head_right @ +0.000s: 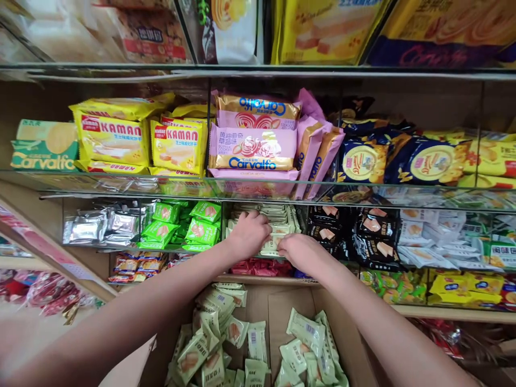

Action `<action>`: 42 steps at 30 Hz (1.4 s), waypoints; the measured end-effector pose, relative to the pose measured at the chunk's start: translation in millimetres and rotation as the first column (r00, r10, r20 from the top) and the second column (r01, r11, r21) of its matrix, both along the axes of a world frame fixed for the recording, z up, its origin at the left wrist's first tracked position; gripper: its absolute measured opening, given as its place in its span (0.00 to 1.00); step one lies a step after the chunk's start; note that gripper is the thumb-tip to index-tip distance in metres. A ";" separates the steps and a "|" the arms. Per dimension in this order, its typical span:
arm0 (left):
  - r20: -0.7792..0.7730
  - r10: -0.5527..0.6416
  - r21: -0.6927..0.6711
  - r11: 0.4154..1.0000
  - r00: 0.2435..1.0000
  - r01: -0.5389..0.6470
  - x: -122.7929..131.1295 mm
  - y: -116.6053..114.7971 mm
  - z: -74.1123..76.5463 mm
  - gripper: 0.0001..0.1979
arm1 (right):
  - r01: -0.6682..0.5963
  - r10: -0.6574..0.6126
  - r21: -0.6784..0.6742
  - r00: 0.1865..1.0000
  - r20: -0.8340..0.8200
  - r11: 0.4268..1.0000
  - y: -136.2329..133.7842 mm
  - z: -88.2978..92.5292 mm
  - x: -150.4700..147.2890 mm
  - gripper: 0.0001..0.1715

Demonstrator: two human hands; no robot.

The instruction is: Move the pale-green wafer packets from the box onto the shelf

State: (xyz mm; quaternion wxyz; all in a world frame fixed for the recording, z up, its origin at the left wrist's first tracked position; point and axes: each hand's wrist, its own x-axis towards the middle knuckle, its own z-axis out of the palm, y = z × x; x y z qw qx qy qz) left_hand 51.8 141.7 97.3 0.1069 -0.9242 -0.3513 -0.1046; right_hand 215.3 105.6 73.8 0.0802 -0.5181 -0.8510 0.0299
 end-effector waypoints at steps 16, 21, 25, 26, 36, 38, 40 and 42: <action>0.062 -0.010 -0.108 0.994 0.998 0.016 0.0 31.6 -1.7 0.07 | 0.036 -0.043 0.033 0.964 0.262 0.999 12.3 22.3 2.7 0.09; 0.097 -0.030 -0.103 0.994 0.995 0.040 -1.2 33.1 -5.1 0.07 | 0.071 -0.093 0.085 0.949 0.301 0.994 8.2 18.6 -9.1 0.12; 0.127 -0.036 -0.103 0.993 0.991 0.049 -2.8 31.5 -4.5 0.07 | 0.101 -0.139 0.149 0.951 0.277 0.984 -4.9 10.8 -10.4 0.11; 0.132 -0.037 -0.107 0.993 0.991 0.052 -2.9 31.5 -3.9 0.08 | 0.107 -0.149 0.175 0.957 0.248 0.979 -6.9 9.5 -9.3 0.10; 0.152 -0.071 -0.171 0.980 0.986 0.097 -4.4 25.8 -9.5 0.15 | 0.170 -0.255 0.424 0.955 0.151 0.889 -12.5 -1.8 -10.8 0.12; 0.142 -0.090 -0.180 0.977 0.986 0.115 -4.2 23.7 -10.7 0.15 | 0.190 -0.291 0.439 0.941 0.173 0.878 -13.3 -4.9 -11.6 0.12; 0.136 -0.098 -0.187 0.975 0.986 0.123 -5.1 23.3 -8.6 0.16 | 0.198 -0.309 0.455 0.933 0.183 0.868 -13.0 -7.1 -11.6 0.12; 0.136 -0.089 -0.190 0.975 0.987 0.114 -8.9 23.6 -3.1 0.17 | 0.199 -0.312 0.466 0.933 0.178 0.862 -12.2 -8.0 -10.6 0.12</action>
